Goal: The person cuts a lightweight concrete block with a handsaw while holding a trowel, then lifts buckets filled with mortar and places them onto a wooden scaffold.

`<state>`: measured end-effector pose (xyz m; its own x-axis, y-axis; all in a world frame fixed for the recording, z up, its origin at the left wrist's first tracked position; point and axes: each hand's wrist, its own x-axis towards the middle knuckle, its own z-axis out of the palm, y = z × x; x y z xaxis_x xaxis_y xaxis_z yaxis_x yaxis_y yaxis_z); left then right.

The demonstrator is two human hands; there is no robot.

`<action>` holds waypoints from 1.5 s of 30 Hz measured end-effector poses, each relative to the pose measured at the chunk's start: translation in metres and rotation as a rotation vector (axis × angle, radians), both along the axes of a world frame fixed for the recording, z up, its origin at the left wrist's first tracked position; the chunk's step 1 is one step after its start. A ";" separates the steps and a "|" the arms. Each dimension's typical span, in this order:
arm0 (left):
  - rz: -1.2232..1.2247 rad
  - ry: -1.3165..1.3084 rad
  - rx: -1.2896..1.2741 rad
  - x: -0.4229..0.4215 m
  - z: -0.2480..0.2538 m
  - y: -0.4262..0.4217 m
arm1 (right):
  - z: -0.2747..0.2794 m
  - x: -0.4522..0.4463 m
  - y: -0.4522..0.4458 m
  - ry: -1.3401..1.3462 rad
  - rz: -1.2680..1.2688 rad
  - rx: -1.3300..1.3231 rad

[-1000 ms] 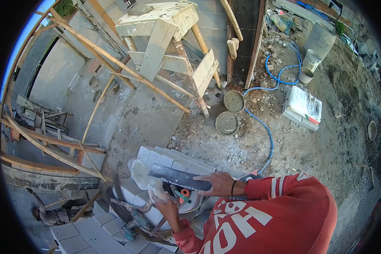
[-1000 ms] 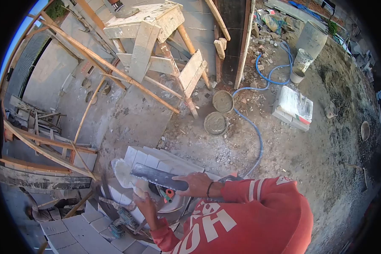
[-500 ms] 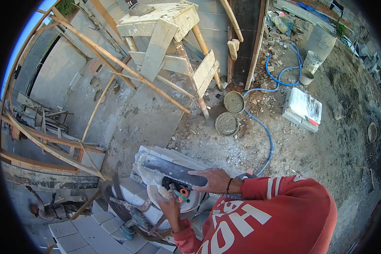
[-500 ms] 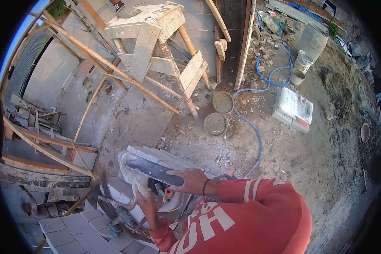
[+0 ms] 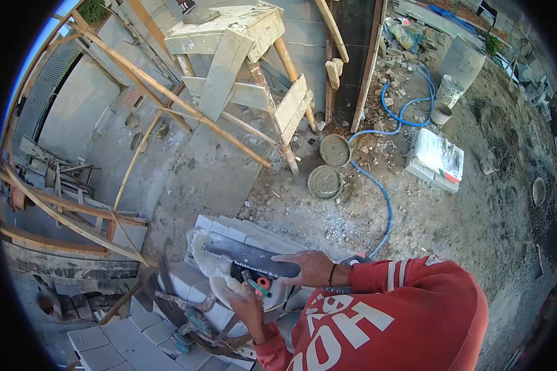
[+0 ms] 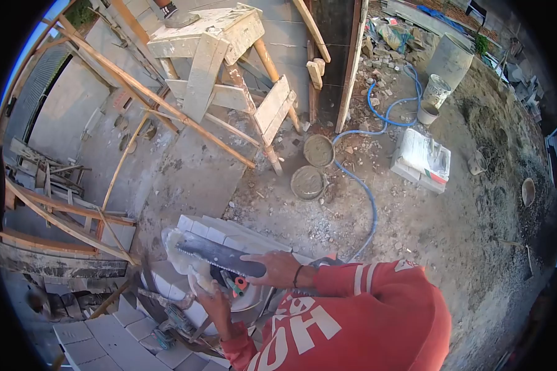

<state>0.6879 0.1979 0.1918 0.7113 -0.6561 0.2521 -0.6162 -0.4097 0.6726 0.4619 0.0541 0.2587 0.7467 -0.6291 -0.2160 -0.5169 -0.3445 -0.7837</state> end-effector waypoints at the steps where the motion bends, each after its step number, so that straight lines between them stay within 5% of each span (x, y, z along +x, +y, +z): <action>1: 0.020 0.141 0.017 0.000 0.005 0.001 | -0.003 0.003 -0.001 -0.100 -0.032 -0.027; 3: 0.046 0.271 0.032 0.013 0.005 0.005 | -0.006 0.004 0.001 -0.212 -0.058 -0.053; 6: 0.028 0.315 -0.054 0.019 0.002 0.009 | 0.001 -0.002 0.004 -0.042 0.055 0.020; 11: 0.046 0.560 0.053 -0.008 0.063 -0.008 | -0.001 0.007 -0.001 -0.084 -0.010 -0.041; 14: 0.006 0.259 0.027 0.023 0.007 0.008 | 0.002 0.001 0.002 -0.086 0.048 -0.003; 17: 0.053 0.310 0.064 -0.038 0.065 -0.014 | -0.005 0.013 -0.001 -0.122 -0.042 -0.067; 19: 0.092 0.366 0.222 -0.016 0.036 0.000 | -0.006 0.011 -0.001 -0.127 -0.035 -0.075; 21: 0.133 0.559 0.089 -0.007 0.047 -0.003 | -0.006 0.007 0.000 -0.139 -0.044 -0.086; 24: 0.061 0.441 -0.007 0.006 0.021 0.007 | -0.002 -0.003 0.004 -0.023 0.078 0.009; 27: 0.206 0.823 0.154 -0.040 0.100 -0.018 | -0.003 0.006 0.003 -0.044 -0.004 -0.050; 30: 0.107 0.762 0.034 -0.023 0.087 -0.007 | 0.002 0.004 0.005 0.002 0.013 -0.028; 33: 0.067 0.518 -0.087 0.045 -0.039 0.030 | 0.002 -0.003 0.009 0.013 0.090 0.036; 37: 0.150 0.647 -0.037 -0.037 0.079 -0.013 | -0.011 0.009 0.007 -0.038 0.018 -0.047; 39: 0.157 0.782 0.115 -0.032 0.088 -0.012 | -0.013 0.011 0.008 -0.145 -0.036 -0.077; 40: 0.110 0.455 0.085 -0.007 0.041 0.006 | -0.008 0.009 0.009 -0.145 -0.031 -0.074; 42: 0.124 0.418 0.118 -0.007 0.039 0.006 | 0.008 0.001 0.009 0.053 0.082 0.003; 45: 0.086 0.302 0.119 -0.020 0.049 -0.003 | -0.007 0.012 0.008 -0.059 -0.013 -0.052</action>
<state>0.6675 0.1948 0.2410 0.7964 -0.6024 -0.0533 -0.3563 -0.5386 0.7635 0.4740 0.0618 0.2517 0.7491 -0.6478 -0.1384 -0.4747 -0.3793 -0.7942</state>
